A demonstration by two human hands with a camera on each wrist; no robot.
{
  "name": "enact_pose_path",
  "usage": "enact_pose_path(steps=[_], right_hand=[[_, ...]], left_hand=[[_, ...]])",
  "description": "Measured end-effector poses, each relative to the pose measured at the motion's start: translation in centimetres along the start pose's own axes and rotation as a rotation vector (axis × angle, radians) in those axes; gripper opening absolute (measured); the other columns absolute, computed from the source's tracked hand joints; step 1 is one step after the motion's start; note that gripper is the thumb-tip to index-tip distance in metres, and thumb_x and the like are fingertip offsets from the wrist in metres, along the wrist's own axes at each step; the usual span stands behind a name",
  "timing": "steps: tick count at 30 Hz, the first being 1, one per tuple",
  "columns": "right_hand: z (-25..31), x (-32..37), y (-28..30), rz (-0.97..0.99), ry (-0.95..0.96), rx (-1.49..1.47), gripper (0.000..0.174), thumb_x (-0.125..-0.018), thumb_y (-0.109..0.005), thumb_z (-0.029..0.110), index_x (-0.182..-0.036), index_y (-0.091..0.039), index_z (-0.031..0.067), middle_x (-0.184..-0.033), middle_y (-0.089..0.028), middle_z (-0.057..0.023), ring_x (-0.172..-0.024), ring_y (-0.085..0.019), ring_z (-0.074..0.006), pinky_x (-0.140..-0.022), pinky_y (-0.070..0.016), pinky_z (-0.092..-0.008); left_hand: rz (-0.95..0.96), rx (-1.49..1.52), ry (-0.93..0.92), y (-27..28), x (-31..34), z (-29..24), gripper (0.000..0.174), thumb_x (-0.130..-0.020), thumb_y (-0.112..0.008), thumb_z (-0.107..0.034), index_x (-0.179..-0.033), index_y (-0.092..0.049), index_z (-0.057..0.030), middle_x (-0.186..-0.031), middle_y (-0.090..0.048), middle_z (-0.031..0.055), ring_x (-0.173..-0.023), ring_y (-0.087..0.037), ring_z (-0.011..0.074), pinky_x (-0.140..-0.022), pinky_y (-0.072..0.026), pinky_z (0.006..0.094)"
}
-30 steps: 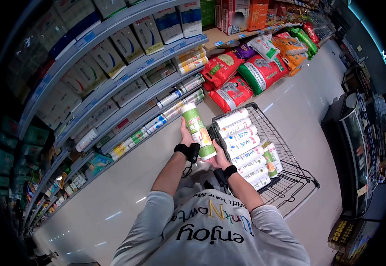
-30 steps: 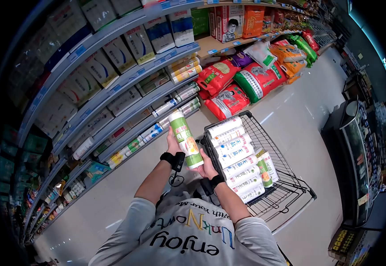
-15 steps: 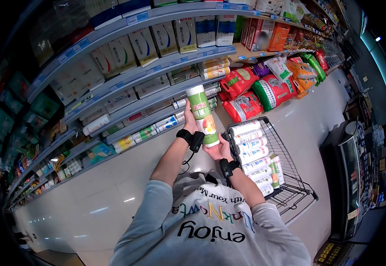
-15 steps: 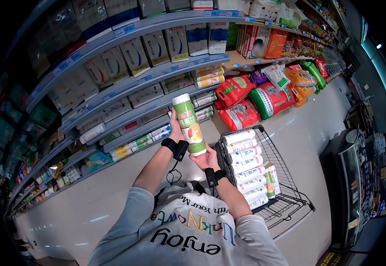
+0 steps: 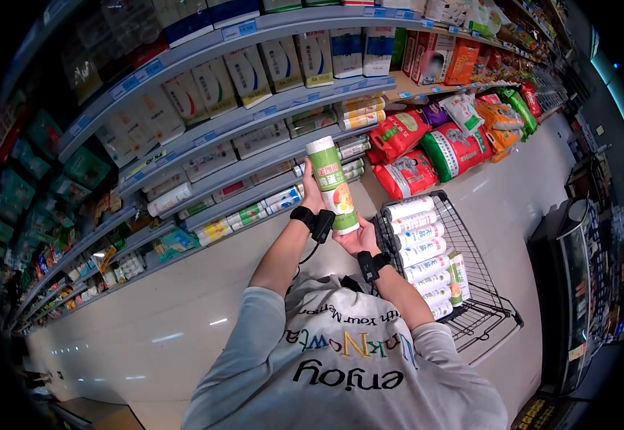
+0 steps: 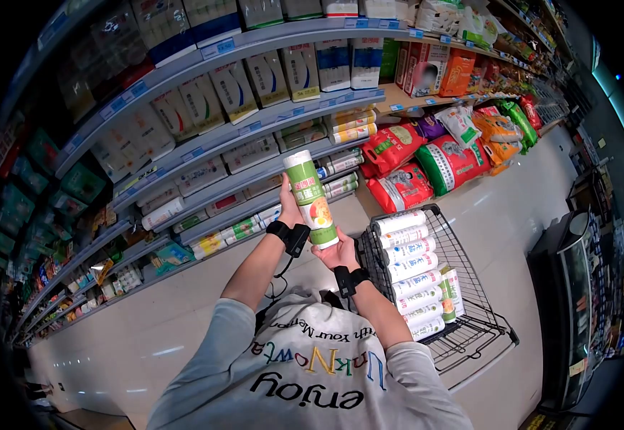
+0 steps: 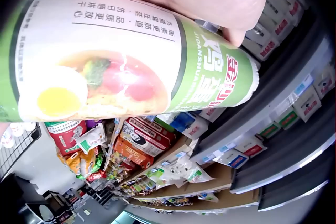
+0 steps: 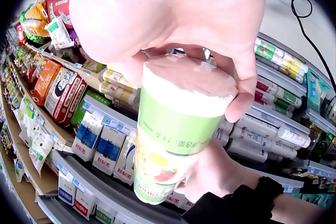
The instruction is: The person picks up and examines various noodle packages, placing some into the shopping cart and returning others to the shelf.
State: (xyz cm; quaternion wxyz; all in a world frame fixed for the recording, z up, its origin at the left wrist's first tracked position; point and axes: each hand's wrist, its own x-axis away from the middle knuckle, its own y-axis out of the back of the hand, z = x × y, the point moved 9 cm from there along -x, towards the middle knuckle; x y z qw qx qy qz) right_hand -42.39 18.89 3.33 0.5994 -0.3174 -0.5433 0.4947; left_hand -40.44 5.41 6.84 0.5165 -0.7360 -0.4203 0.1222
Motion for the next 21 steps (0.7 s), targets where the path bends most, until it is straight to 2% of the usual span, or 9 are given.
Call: enact_pose_path(steps=[7,12,13,15,17,18,19,21], right_hand=[[-0.7,-0.3,-0.2,-0.006,-0.018,-0.009,0.040,-0.094,-0.028,0.034,-0.115,-0.048,0.0055,-0.105,-0.058,-0.0124,-0.088,-0.056,-0.0255,-0.071,-0.0446,-0.0393],[-0.9,-1.5,1.7,-0.046,-0.038,0.057,0.042,-0.093,-0.031,0.038,-0.116,-0.048,0.0070,-0.104,-0.058,-0.0123,-0.084,-0.057,-0.0289,-0.060,-0.0452,-0.0362],[-0.7,-1.9,2.4,-0.051,-0.034,0.056,0.042,-0.093,-0.031,0.038,-0.116,-0.048,0.0070,-0.104,-0.058,-0.0123,-0.084,-0.057,-0.0289,-0.060,-0.0452,-0.0362],[-0.2,-2.2,4.7,-0.151,-0.064,0.145,0.044,-0.091,-0.033,0.040,-0.116,-0.048,0.0078,-0.103,-0.058,-0.0126,-0.080,-0.057,-0.0306,-0.056,-0.0445,-0.0354],[-0.1,-2.5,7.0,-0.215,-0.119,0.152,0.040,-0.091,-0.035,0.040,-0.113,-0.049,0.0101,-0.100,-0.059,-0.0115,-0.078,-0.058,-0.0293,-0.055,-0.0443,-0.0355],[0.2,-3.0,8.9,-0.230,-0.131,0.211,0.037,-0.091,-0.035,0.040,-0.110,-0.050,0.0115,-0.097,-0.059,-0.0103,-0.076,-0.058,-0.0280,-0.052,-0.0443,-0.0355],[0.7,-3.2,10.1,-0.249,-0.147,0.271,0.035,-0.091,-0.036,0.040,-0.107,-0.050,0.0130,-0.095,-0.060,-0.0092,-0.074,-0.058,-0.0267,-0.050,-0.0443,-0.0355],[1.2,-4.0,12.3,-0.366,-0.148,0.334,0.027,-0.090,-0.039,0.037,-0.102,-0.050,0.0151,-0.087,-0.059,-0.0058,-0.063,-0.058,-0.0216,-0.040,-0.0419,-0.0322]], left_hand=[[-0.016,0.026,-0.003,0.9,0.1,-0.5,0.068,-0.082,-0.032,-0.067,-0.100,-0.056,-0.0056,-0.084,-0.061,0.0138,-0.072,-0.061,0.0263,-0.067,-0.0514,0.0376],[-0.052,0.050,-0.060,4.3,-0.5,-0.8,0.075,-0.081,-0.029,-0.069,-0.107,-0.052,-0.0025,-0.096,-0.059,0.0164,-0.085,-0.059,0.0285,-0.077,-0.0488,0.0397],[-0.034,0.055,-0.095,4.4,-0.2,-1.4,0.073,-0.082,-0.032,-0.067,-0.108,-0.051,-0.0019,-0.099,-0.059,0.0157,-0.089,-0.058,0.0281,-0.079,-0.0479,0.0392],[-0.206,0.156,-0.140,6.0,0.7,-2.6,0.070,-0.082,-0.036,-0.065,-0.109,-0.051,-0.0016,-0.101,-0.058,0.0148,-0.092,-0.056,0.0281,-0.082,-0.0458,0.0394],[-0.310,0.196,-0.098,9.4,0.6,-2.9,0.065,-0.083,-0.040,-0.060,-0.108,-0.051,-0.0019,-0.101,-0.057,0.0135,-0.094,-0.055,0.0275,-0.084,-0.0441,0.0400],[-0.377,0.222,-0.104,11.3,0.2,-2.7,0.059,-0.085,-0.040,-0.057,-0.100,-0.054,-0.0019,-0.091,-0.059,0.0126,-0.083,-0.058,0.0270,-0.077,-0.0468,0.0384],[-0.343,0.231,-0.135,13.0,-0.1,-2.3,0.053,-0.085,-0.043,-0.054,-0.095,-0.056,-0.0042,-0.086,-0.060,0.0101,-0.078,-0.058,0.0251,-0.074,-0.0475,0.0379],[-0.422,0.255,-0.126,17.6,-0.2,-0.5,0.043,-0.085,-0.044,-0.047,-0.090,-0.057,-0.0063,-0.080,-0.060,0.0077,-0.074,-0.059,0.0231,-0.069,-0.0484,0.0369]])
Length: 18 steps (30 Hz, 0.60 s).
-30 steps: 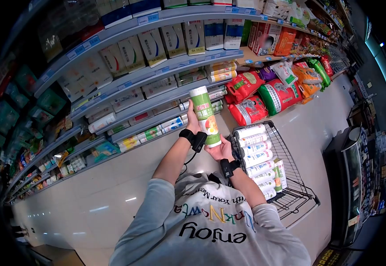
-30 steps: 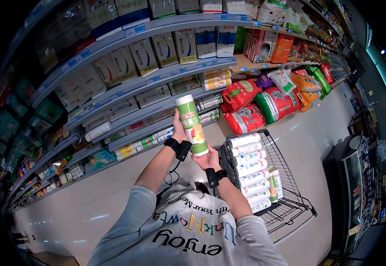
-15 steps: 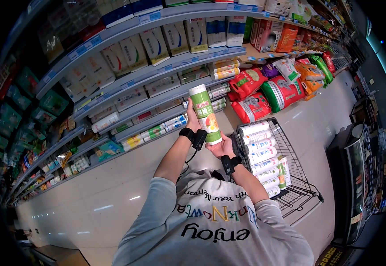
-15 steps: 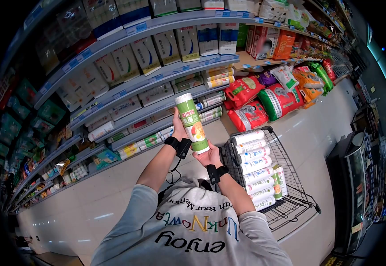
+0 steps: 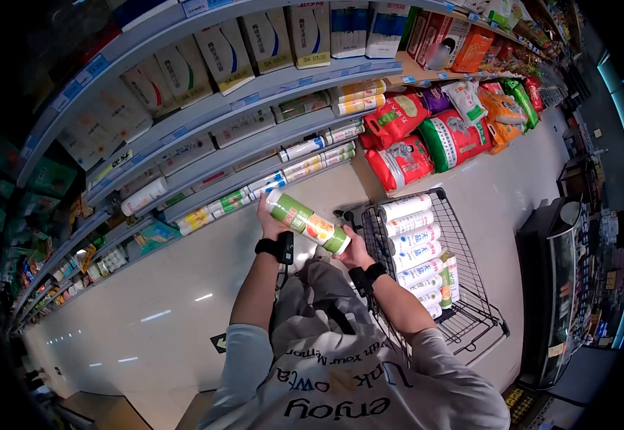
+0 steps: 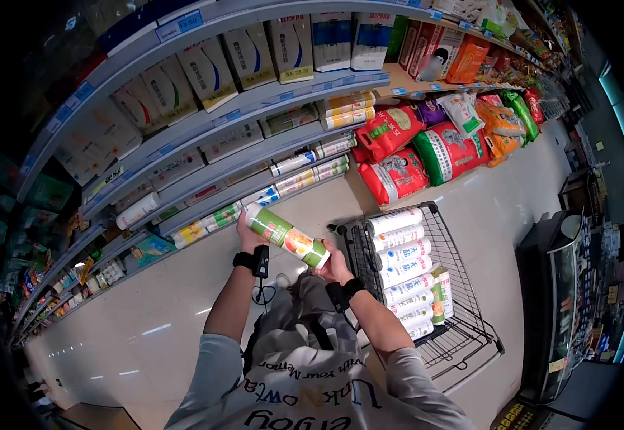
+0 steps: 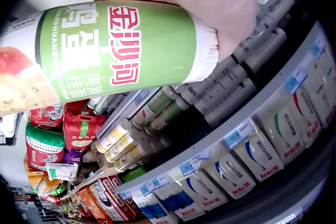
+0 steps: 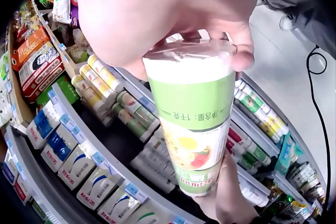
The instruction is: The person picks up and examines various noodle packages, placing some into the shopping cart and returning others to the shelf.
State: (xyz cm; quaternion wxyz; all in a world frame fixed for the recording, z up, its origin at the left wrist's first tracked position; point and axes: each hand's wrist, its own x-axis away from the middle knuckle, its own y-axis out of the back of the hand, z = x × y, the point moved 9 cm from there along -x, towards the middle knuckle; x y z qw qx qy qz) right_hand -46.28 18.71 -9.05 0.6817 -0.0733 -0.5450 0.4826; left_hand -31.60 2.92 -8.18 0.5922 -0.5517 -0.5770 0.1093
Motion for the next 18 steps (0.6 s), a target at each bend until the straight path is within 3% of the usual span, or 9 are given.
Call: enact_pose_path(steps=[3,6,9,12,16,18], right_hand=[[0.8,-4.0,2.8,-0.083,0.027,0.143,0.024,-0.089,-0.044,0.035,-0.102,-0.050,0.0152,-0.082,-0.057,-0.0033,-0.061,-0.056,-0.0179,-0.038,-0.0405,-0.0287],[3.6,-9.9,7.3,-0.360,0.132,0.424,0.025,-0.085,-0.054,0.033,-0.104,-0.052,0.0159,-0.081,-0.055,0.0010,-0.061,-0.053,-0.0102,-0.038,-0.0381,-0.0234],[7.7,-16.5,7.8,-0.405,0.191,0.573,0.034,-0.082,-0.059,0.033,-0.109,-0.054,0.0130,-0.083,-0.057,0.0000,-0.063,-0.053,-0.0082,-0.038,-0.0369,-0.0231],[14.3,-22.7,4.3,-0.270,0.292,0.618,0.045,-0.078,-0.066,0.031,-0.115,-0.053,0.0097,-0.085,-0.058,-0.0017,-0.066,-0.052,-0.0080,-0.044,-0.0379,-0.0231],[23.9,-29.0,-1.2,-0.165,0.584,0.568,0.051,-0.078,-0.067,0.021,-0.121,-0.048,0.0022,-0.094,-0.058,-0.0064,-0.073,-0.054,-0.0090,-0.055,-0.0430,-0.0229],[27.8,-31.5,-3.5,-0.086,0.666,0.506,0.054,-0.079,-0.065,0.015,-0.125,-0.043,-0.0016,-0.099,-0.058,-0.0093,-0.082,-0.055,-0.0119,-0.067,-0.0452,-0.0244]], left_hand=[[-0.018,-0.015,-0.063,7.8,-3.5,0.7,0.033,-0.085,-0.044,-0.038,-0.087,-0.058,-0.0073,-0.077,-0.060,0.0068,-0.070,-0.059,0.0219,-0.065,-0.0489,0.0360],[-0.119,-0.136,-0.028,13.3,-6.5,1.7,0.032,-0.085,-0.041,-0.035,-0.091,-0.056,-0.0067,-0.082,-0.059,0.0072,-0.077,-0.058,0.0224,-0.071,-0.0493,0.0370],[-0.136,-0.095,0.089,11.4,-9.8,2.6,0.033,-0.086,-0.039,-0.032,-0.098,-0.055,-0.0048,-0.090,-0.060,0.0088,-0.085,-0.058,0.0234,-0.078,-0.0489,0.0389],[-0.280,-0.399,-0.034,8.9,-14.9,0.1,0.030,-0.086,-0.038,-0.028,-0.095,-0.056,-0.0057,-0.093,-0.060,0.0078,-0.089,-0.057,0.0203,-0.081,-0.0456,0.0370],[-0.171,-0.410,-0.252,1.5,-23.0,-2.8,0.027,-0.087,-0.042,-0.028,-0.097,-0.056,-0.0061,-0.097,-0.059,0.0058,-0.092,-0.054,0.0173,-0.086,-0.0411,0.0342],[-0.007,-0.421,-0.371,-3.5,-26.3,-4.3,0.027,-0.087,-0.045,-0.028,-0.099,-0.056,-0.0060,-0.099,-0.058,0.0056,-0.092,-0.054,0.0160,-0.085,-0.0398,0.0300]])
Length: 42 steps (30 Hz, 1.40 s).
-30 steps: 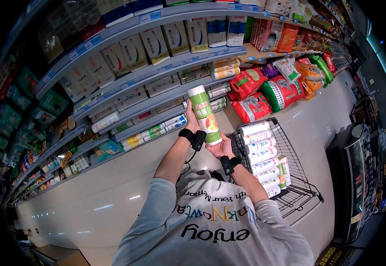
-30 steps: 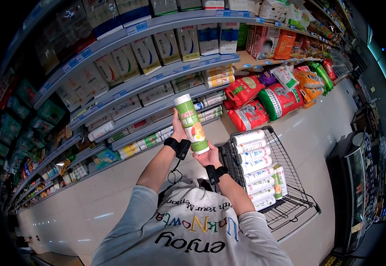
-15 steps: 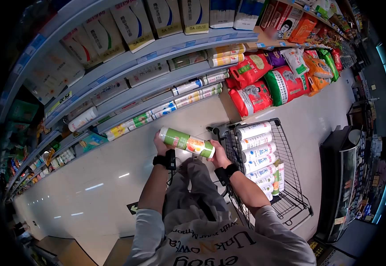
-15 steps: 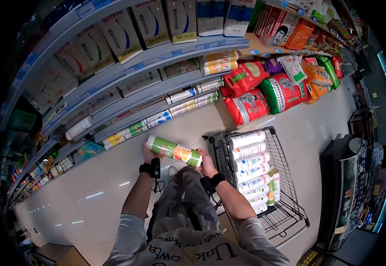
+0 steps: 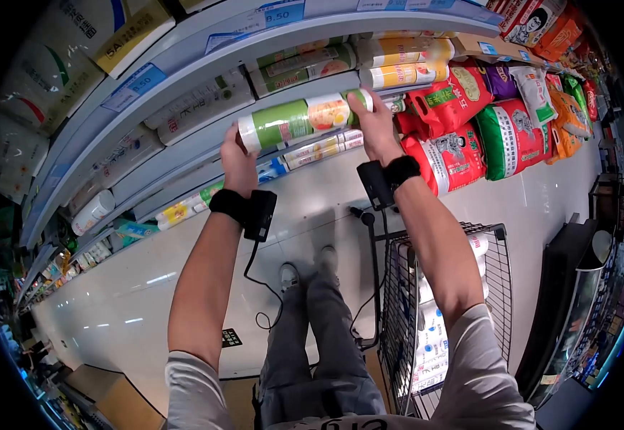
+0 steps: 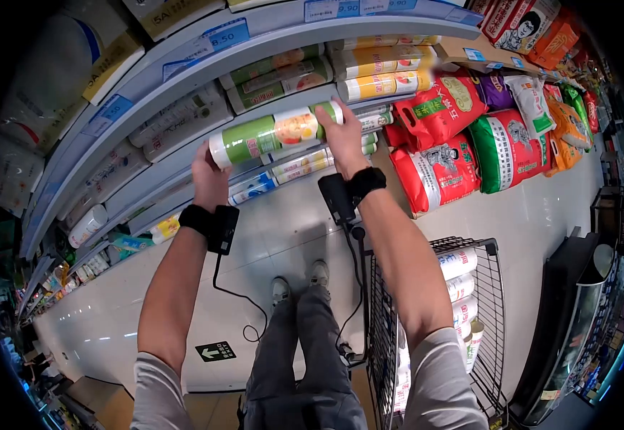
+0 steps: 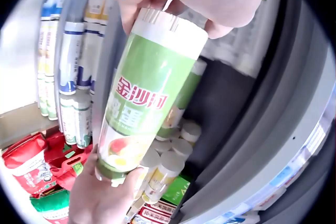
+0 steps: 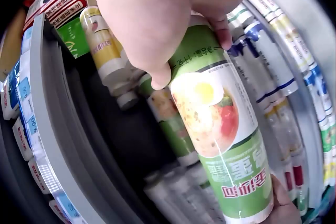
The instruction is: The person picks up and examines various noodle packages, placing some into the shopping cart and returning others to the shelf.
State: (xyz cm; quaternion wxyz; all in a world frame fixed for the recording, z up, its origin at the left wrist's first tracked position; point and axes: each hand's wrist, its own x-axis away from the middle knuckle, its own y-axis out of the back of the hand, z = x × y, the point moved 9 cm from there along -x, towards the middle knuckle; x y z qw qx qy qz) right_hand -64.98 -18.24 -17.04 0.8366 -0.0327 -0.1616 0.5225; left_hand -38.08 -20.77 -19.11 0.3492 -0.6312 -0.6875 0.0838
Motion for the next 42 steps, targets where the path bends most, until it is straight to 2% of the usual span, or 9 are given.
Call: enact_pose_path(steps=[4,6,8,12,20,24,28,35,42], right_hand=[[2.7,-3.5,-0.6,0.020,0.171,0.236,0.058,-0.079,-0.058,0.007,-0.130,-0.032,-0.0052,-0.123,-0.048,-0.0196,-0.110,-0.049,-0.0241,-0.093,-0.0371,-0.0299],[2.3,-4.2,0.1,-0.066,0.320,0.696,0.058,-0.080,-0.056,0.006,-0.132,-0.033,-0.0020,-0.126,-0.046,-0.0204,-0.110,-0.048,-0.0244,-0.094,-0.0347,-0.0299],[1.8,-3.9,0.7,-0.071,0.289,0.612,0.056,-0.080,-0.056,0.007,-0.131,-0.035,-0.0012,-0.127,-0.044,-0.0212,-0.113,-0.046,-0.0259,-0.096,-0.0332,-0.0300],[0.9,-4.1,0.8,0.035,0.262,0.609,0.052,-0.080,-0.054,0.007,-0.129,-0.039,0.0006,-0.129,-0.043,-0.0213,-0.118,-0.043,-0.0278,-0.097,-0.0315,-0.0299],[-1.6,2.0,4.6,0.030,0.057,0.508,0.040,-0.082,-0.050,0.003,-0.122,-0.048,-0.0007,-0.121,-0.052,-0.0189,-0.116,-0.046,-0.0238,-0.094,-0.0352,-0.0300],[-4.3,8.0,8.7,-0.083,-0.066,0.400,0.026,-0.081,-0.046,0.002,-0.103,-0.059,-0.0015,-0.089,-0.063,-0.0129,-0.083,-0.058,-0.0168,-0.076,-0.0448,-0.0269],[-4.5,16.8,11.3,-0.165,-0.144,0.118,0.023,-0.082,-0.042,-0.001,-0.099,-0.058,-0.0019,-0.087,-0.062,-0.0065,-0.077,-0.058,-0.0141,-0.065,-0.0454,-0.0250],[-0.1,32.9,19.6,-0.438,-0.259,-0.214,0.025,-0.086,-0.037,0.001,-0.104,-0.054,-0.0010,-0.090,-0.062,-0.0079,-0.079,-0.060,-0.0157,-0.066,-0.0472,-0.0274],[1.3,47.4,36.6,-0.859,-0.206,-0.239,0.024,-0.085,-0.039,0.001,-0.101,-0.056,-0.0032,-0.090,-0.062,-0.0088,-0.075,-0.058,-0.0136,-0.064,-0.0465,-0.0241]], left_hand=[[-0.034,-0.409,-0.077,-4.9,-2.5,-1.9,0.033,-0.085,-0.050,-0.027,-0.107,-0.054,-0.0023,-0.104,-0.057,0.0071,-0.100,-0.051,0.0162,-0.089,-0.0339,0.0281],[0.016,-0.667,-0.112,-5.9,-3.4,-1.6,0.036,-0.084,-0.052,-0.026,-0.110,-0.053,-0.0007,-0.106,-0.057,0.0075,-0.102,-0.049,0.0165,-0.091,-0.0318,0.0280],[-0.051,-0.640,0.140,-2.9,-5.2,1.7,0.042,-0.081,-0.054,-0.022,-0.115,-0.050,0.0019,-0.111,-0.056,0.0076,-0.105,-0.046,0.0164,-0.093,-0.0281,0.0265],[0.092,-0.789,-0.022,-5.6,-2.6,0.2,0.040,-0.080,-0.053,-0.018,-0.114,-0.053,0.0021,-0.109,-0.057,0.0074,-0.102,-0.048,0.0170,-0.092,-0.0298,0.0253],[0.221,-0.897,-0.189,-5.5,-0.3,1.3,0.040,-0.079,-0.053,-0.013,-0.115,-0.051,0.0049,-0.111,-0.058,0.0123,-0.103,-0.051,0.0192,-0.090,-0.0347,0.0277],[-0.061,-1.049,-0.349,-2.8,5.7,3.0,0.039,-0.078,-0.052,-0.003,-0.117,-0.050,0.0024,-0.111,-0.057,0.0165,-0.098,-0.055,0.0210,-0.081,-0.0436,0.0293],[0.103,-0.780,0.228,-2.4,15.1,10.3,0.034,-0.074,-0.050,0.000,-0.108,-0.053,-0.0010,-0.097,-0.061,0.0107,-0.062,-0.051,0.0093,-0.050,-0.0390,0.0209],[0.323,-0.730,0.565,-6.6,28.4,17.1,0.033,-0.078,-0.047,-0.004,-0.111,-0.052,-0.0023,-0.098,-0.061,0.0100,-0.067,-0.053,0.0117,-0.055,-0.0402,0.0229],[0.665,-0.803,0.674,-20.7,40.9,25.1,0.031,-0.080,-0.050,-0.008,-0.109,-0.051,-0.0001,-0.097,-0.062,0.0096,-0.081,-0.060,0.0165,-0.068,-0.0462,0.0257]])
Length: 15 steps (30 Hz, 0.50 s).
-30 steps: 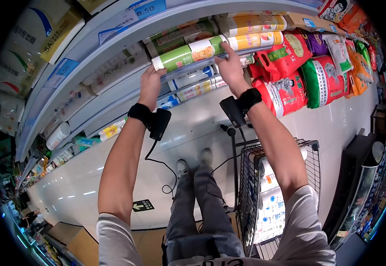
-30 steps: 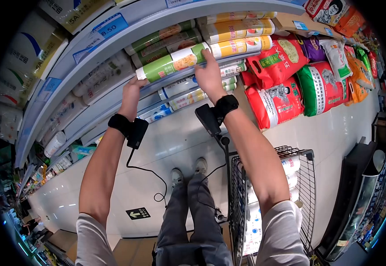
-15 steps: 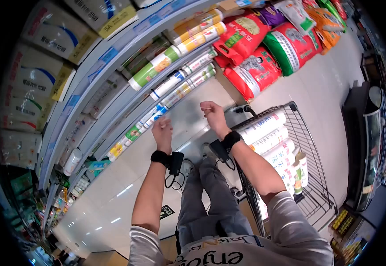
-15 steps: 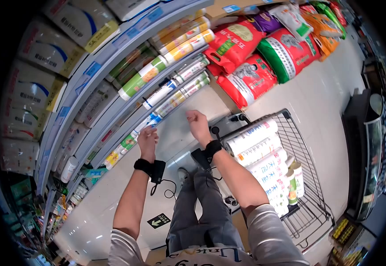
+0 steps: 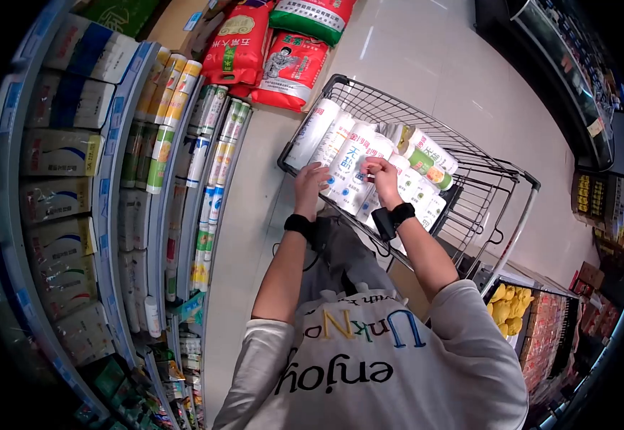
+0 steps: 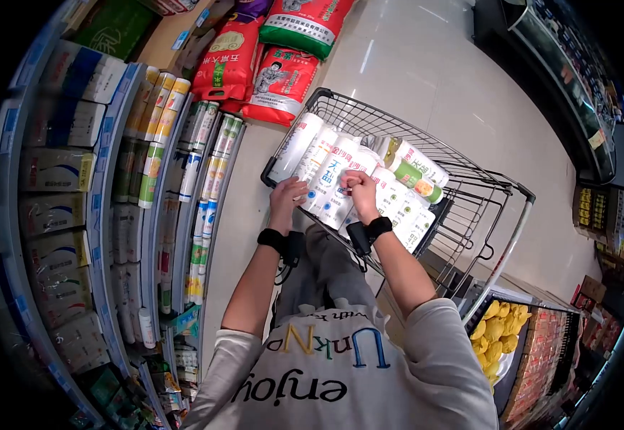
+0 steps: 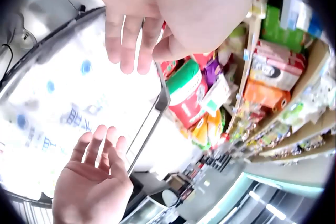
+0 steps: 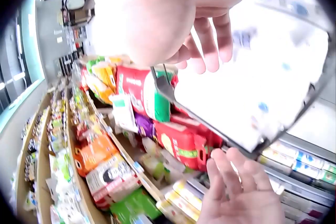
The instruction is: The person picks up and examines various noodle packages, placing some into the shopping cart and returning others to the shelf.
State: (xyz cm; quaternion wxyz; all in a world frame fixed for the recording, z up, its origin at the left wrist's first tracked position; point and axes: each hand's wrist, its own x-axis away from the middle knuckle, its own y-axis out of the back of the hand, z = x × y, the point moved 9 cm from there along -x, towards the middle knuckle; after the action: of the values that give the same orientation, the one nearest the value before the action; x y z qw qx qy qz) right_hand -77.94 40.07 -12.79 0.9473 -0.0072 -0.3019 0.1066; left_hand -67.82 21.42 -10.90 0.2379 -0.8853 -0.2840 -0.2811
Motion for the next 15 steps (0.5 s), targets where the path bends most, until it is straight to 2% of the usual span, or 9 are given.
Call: enact_pose_path(steps=[4,6,7,8,11,14,15], right_hand=[[-0.7,-2.0,14.7,-0.386,0.176,0.270,0.030,-0.076,-0.047,-0.001,-0.104,-0.058,-0.0025,-0.092,-0.061,-0.0106,-0.079,-0.057,-0.0151,-0.068,-0.0457,-0.0256],[-3.3,-3.2,21.8,-0.532,0.133,0.378,0.035,-0.072,-0.052,0.001,-0.107,-0.057,-0.0041,-0.093,-0.062,-0.0118,-0.078,-0.057,-0.0166,-0.067,-0.0453,-0.0260],[-2.0,-2.5,23.4,-0.597,0.210,0.469,0.039,-0.071,-0.055,0.006,-0.109,-0.056,-0.0048,-0.091,-0.062,-0.0149,-0.078,-0.059,-0.0196,-0.068,-0.0463,-0.0277],[-2.6,-2.3,25.4,-0.647,0.064,0.522,0.041,-0.068,-0.054,0.008,-0.106,-0.056,-0.0064,-0.090,-0.063,-0.0184,-0.076,-0.060,-0.0242,-0.071,-0.0461,-0.0296],[-3.7,-2.2,29.5,-0.779,0.043,0.578,0.042,-0.069,-0.054,0.007,-0.108,-0.054,-0.0073,-0.096,-0.060,-0.0255,-0.091,-0.060,-0.0336,-0.080,-0.0459,-0.0351],[-3.5,-2.6,29.8,-0.723,0.033,0.480,0.041,-0.069,-0.053,0.006,-0.109,-0.054,-0.0071,-0.095,-0.061,-0.0252,-0.090,-0.060,-0.0337,-0.080,-0.0462,-0.0353],[-4.7,-3.1,30.5,-0.711,-0.048,0.493,0.042,-0.070,-0.053,0.006,-0.110,-0.052,-0.0068,-0.106,-0.056,-0.0267,-0.101,-0.055,-0.0345,-0.085,-0.0433,-0.0352]], left_hand=[[0.206,-0.087,0.060,-8.6,-1.2,2.0,0.034,-0.080,-0.052,-0.011,-0.112,-0.051,-0.0013,-0.098,-0.062,0.0087,-0.086,-0.058,0.0154,-0.072,-0.0452,0.0276],[0.303,-0.145,0.097,-12.1,-2.4,3.1,0.035,-0.080,-0.053,-0.012,-0.113,-0.051,-0.0016,-0.099,-0.061,0.0086,-0.088,-0.057,0.0150,-0.075,-0.0446,0.0279],[0.340,-0.187,0.112,-13.6,-2.9,3.9,0.034,-0.081,-0.053,-0.013,-0.113,-0.051,-0.0018,-0.102,-0.060,0.0091,-0.093,-0.056,0.0148,-0.079,-0.0430,0.0277],[0.376,-0.227,0.132,-14.9,-3.1,5.0,0.034,-0.082,-0.054,-0.014,-0.113,-0.051,-0.0020,-0.106,-0.059,0.0096,-0.098,-0.054,0.0147,-0.082,-0.0415,0.0276],[0.435,-0.211,0.166,-18.2,-5.0,8.2,0.040,-0.081,-0.056,-0.015,-0.118,-0.049,-0.0001,-0.111,-0.056,0.0098,-0.101,-0.052,0.0156,-0.086,-0.0398,0.0269],[0.492,-0.188,0.192,-22.2,-6.6,9.5,0.050,-0.079,-0.058,-0.017,-0.123,-0.044,0.0033,-0.119,-0.052,0.0140,-0.109,-0.049,0.0201,-0.092,-0.0365,0.0268],[0.494,-0.282,0.174,-23.1,-7.2,9.9,0.051,-0.079,-0.058,-0.017,-0.124,-0.043,0.0037,-0.121,-0.050,0.0150,-0.111,-0.047,0.0209,-0.094,-0.0348,0.0273]])
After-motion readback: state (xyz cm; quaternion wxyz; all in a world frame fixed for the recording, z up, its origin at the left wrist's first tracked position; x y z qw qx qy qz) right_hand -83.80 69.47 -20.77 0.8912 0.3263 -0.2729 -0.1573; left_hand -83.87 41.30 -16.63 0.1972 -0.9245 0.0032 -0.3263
